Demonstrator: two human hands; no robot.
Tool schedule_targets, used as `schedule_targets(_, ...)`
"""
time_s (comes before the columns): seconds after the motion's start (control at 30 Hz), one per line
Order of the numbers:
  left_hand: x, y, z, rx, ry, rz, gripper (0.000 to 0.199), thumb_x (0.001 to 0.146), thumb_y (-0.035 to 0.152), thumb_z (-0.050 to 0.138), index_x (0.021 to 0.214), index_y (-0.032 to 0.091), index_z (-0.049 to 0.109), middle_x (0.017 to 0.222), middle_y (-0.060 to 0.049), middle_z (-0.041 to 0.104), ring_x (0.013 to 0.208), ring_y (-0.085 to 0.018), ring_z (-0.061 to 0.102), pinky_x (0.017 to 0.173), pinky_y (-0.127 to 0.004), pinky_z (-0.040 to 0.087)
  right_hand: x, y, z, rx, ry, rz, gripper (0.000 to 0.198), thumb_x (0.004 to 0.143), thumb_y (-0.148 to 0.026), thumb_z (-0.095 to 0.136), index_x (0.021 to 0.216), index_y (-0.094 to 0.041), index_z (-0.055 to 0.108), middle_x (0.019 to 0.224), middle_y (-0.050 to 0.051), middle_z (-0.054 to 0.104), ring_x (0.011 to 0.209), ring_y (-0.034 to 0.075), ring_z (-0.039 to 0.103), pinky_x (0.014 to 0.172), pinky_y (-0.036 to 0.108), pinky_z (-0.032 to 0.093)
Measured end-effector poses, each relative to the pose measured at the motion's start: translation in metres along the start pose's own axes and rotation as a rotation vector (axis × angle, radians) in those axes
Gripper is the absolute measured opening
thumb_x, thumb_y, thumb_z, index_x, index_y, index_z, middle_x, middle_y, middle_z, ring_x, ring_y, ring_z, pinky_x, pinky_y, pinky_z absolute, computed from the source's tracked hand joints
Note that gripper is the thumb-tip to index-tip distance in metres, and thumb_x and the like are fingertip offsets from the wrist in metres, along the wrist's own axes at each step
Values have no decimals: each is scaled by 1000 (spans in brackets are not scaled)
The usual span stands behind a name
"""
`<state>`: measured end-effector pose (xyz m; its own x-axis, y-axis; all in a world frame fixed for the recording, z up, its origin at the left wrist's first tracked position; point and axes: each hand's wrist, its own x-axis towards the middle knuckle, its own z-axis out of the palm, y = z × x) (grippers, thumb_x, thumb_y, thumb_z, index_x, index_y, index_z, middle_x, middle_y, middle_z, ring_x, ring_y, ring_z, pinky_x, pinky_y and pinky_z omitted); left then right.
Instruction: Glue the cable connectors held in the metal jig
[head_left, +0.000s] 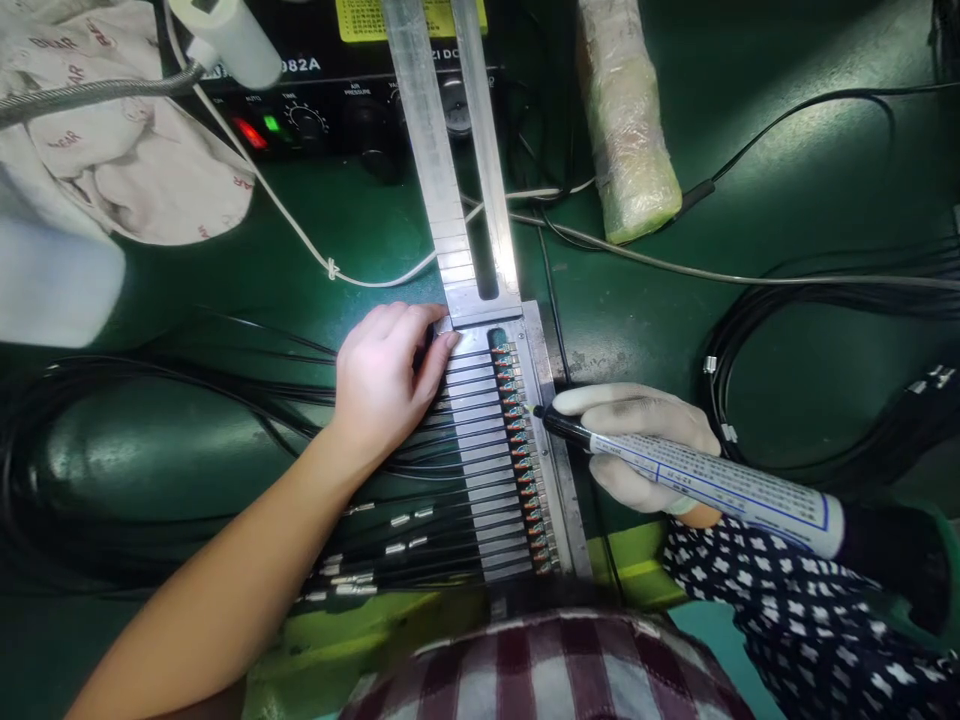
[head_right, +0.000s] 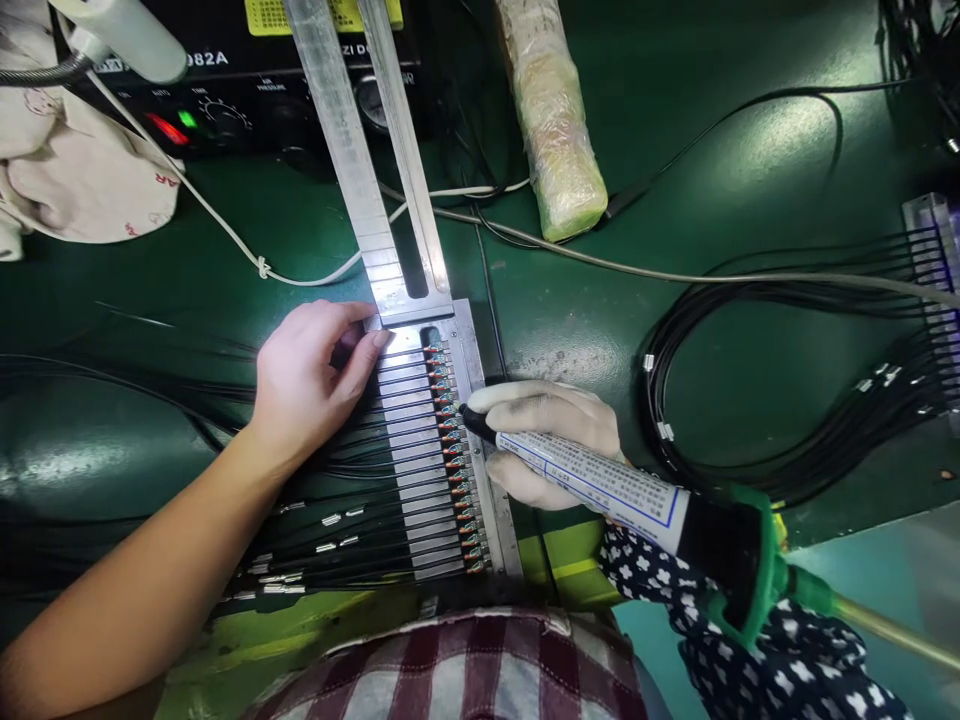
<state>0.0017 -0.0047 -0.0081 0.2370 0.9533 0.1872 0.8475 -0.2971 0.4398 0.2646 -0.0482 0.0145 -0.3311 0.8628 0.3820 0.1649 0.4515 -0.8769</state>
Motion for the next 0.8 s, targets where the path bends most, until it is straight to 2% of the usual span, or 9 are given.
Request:
schedule_targets(0.17,0,-2,1,-3,13,11,22,96,36,53,106,20,63,81,-5,62,80,-21,58,75,-33,42,3,-3,-1,63,9,-63,39,75,-7,72,112,-20,70,111,11,74,94,22,75,76,31,67)
schedule_targets(0.37,0,-1,0,33,16,32,23,97,37,50,106,19,63,79,-4,60,77,-19,56,73,-32,43,6,-6,-1,56,-5,-15,45,78,-6,69,117,-26,68,114,7,74,95,20,74,77,30,66)
schedule_targets(0.53,0,0,0,27,9,24,25,98,37,49,106,19,63,81,-5,62,79,-20,56,73,-34,43,6,-1,2,101,29,-36,42,78,-8,70,117,-24,69,114,8,74,93,20,75,77,29,66)
schedule_targets(0.8,0,0,0,2,8,11,23,97,36,51,105,19,64,80,-4,60,78,-19,57,73,-33,42,9,-1,0,108,8,-24,41,80,-9,70,118,-24,68,116,9,73,96,21,74,80,32,66)
